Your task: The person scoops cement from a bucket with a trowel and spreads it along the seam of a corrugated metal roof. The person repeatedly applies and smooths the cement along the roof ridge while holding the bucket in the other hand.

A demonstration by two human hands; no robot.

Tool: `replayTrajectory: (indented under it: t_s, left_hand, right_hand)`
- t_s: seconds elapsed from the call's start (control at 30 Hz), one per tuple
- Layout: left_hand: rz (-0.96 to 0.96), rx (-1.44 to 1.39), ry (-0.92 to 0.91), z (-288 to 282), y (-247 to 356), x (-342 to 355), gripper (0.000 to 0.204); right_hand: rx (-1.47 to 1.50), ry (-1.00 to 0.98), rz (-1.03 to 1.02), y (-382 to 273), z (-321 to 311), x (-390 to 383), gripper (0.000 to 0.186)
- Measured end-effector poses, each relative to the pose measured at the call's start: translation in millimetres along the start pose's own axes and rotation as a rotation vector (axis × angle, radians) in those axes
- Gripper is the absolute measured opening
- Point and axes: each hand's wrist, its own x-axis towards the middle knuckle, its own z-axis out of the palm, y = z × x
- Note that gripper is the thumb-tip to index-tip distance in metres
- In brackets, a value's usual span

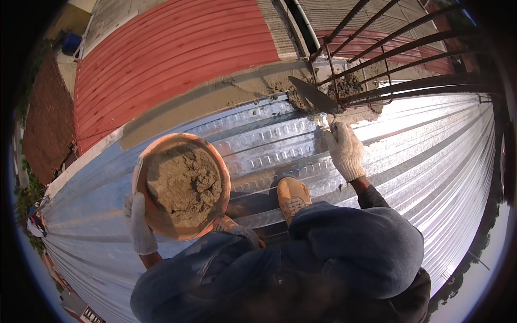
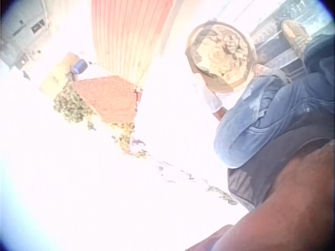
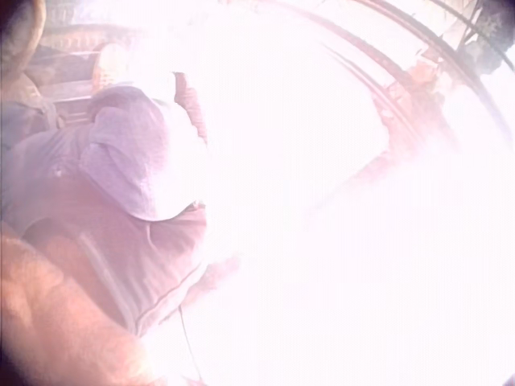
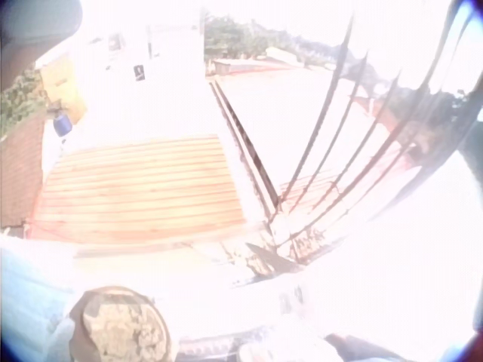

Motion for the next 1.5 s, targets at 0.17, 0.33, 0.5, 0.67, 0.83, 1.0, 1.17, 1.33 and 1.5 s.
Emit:
replayTrajectory:
  t_s: [0.17,0.33,0.5,0.67,0.83,1.0,1.17,1.33,1.5]
  left_hand:
    - [0.004,-0.002,-0.021,-10,1,0,0.023]
    - [0.021,0.006,-0.054,-9,2,6,0.028]
    - [0.011,0.084,0.019,-5,8,-1,0.035]
    - [-0.007,0.082,-0.011,10,24,-11,0.034]
    - [-0.016,0.052,-0.004,52,53,-35,0.026]
    - [-0.009,0.147,-0.162,68,52,-39,0.015]
    - [-0.018,0.172,-0.223,100,61,-44,0.011]
    - [-0.054,0.29,-0.255,115,68,-53,0.01]
    - [0.033,0.285,-0.279,127,69,-52,0.009]
  right_hand:
    - [0.535,-0.278,0.194,-32,54,6,0.034]
    - [0.537,-0.255,0.082,-25,82,39,0.043]
    - [0.386,-0.202,0.198,-29,40,56,0.046]
    - [0.071,-0.124,-0.143,-27,29,18,0.043]
    - [-0.144,-0.228,-0.536,-67,30,-25,0.037]
    - [-0.276,-0.263,-0.619,-105,6,-33,0.03]
    - [-0.507,-0.239,-0.54,-123,-48,-39,0.029]
    - [-0.639,-0.425,-0.447,-125,-41,-37,0.032]
    - [-0.355,-0.791,-0.478,-127,-9,-34,0.038]
